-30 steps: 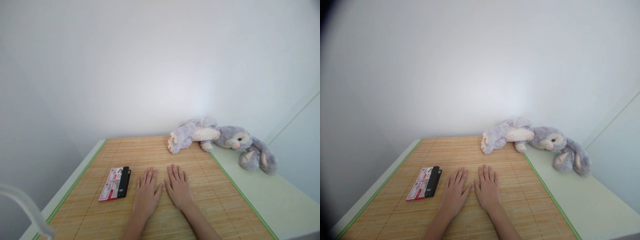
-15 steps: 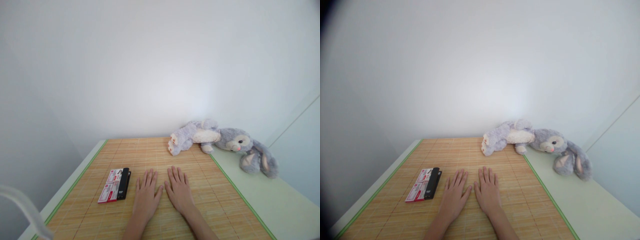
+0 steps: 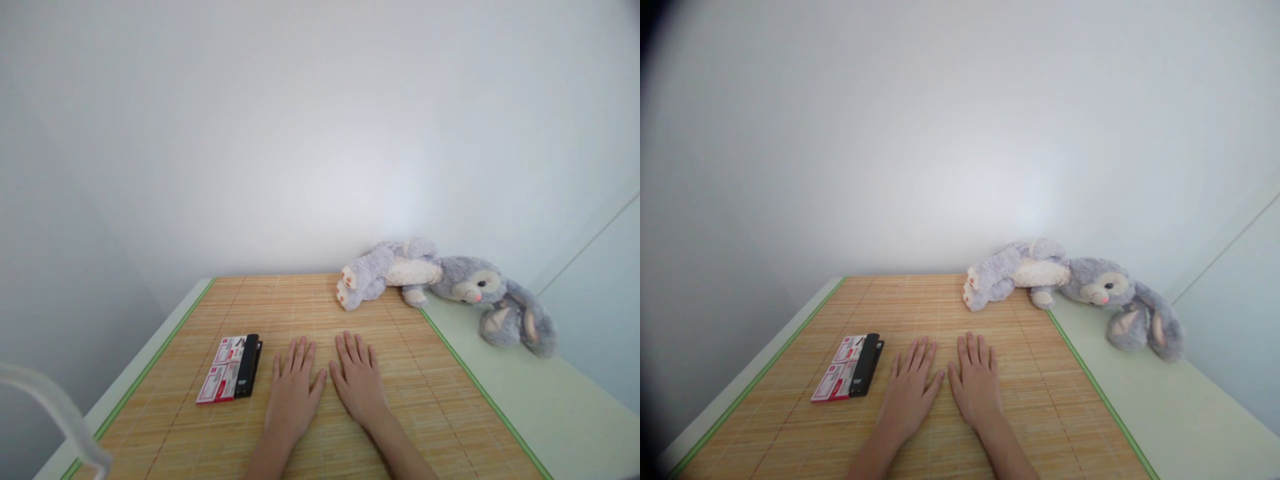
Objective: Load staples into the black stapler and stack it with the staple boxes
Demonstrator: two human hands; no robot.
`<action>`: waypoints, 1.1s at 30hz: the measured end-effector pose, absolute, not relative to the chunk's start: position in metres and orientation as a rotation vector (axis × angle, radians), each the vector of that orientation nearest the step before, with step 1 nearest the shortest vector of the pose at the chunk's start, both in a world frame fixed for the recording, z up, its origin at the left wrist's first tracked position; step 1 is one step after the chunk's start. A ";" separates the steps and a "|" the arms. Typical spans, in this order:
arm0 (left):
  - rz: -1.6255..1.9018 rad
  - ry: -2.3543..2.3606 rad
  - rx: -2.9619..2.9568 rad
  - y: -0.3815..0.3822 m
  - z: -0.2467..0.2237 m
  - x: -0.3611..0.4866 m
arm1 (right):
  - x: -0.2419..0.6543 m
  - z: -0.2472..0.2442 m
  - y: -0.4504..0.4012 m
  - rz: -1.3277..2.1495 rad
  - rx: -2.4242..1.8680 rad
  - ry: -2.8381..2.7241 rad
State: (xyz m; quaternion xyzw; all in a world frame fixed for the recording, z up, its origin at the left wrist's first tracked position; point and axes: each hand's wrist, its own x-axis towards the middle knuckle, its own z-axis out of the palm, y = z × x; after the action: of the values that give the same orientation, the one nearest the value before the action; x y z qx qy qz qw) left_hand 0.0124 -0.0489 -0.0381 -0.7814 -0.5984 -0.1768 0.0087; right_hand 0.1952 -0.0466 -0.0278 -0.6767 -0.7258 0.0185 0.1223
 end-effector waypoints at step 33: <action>-0.513 -1.876 -2.539 -0.100 -0.043 0.049 | 0.159 -0.004 -0.029 0.664 -1.939 -1.859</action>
State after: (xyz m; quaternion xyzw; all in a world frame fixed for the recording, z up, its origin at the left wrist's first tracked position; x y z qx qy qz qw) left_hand 0.0485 -0.0996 -0.0426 -0.7936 -0.5863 -0.1604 -0.0283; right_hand 0.1594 -0.0291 -0.0041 -0.6884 -0.6602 0.2359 0.1861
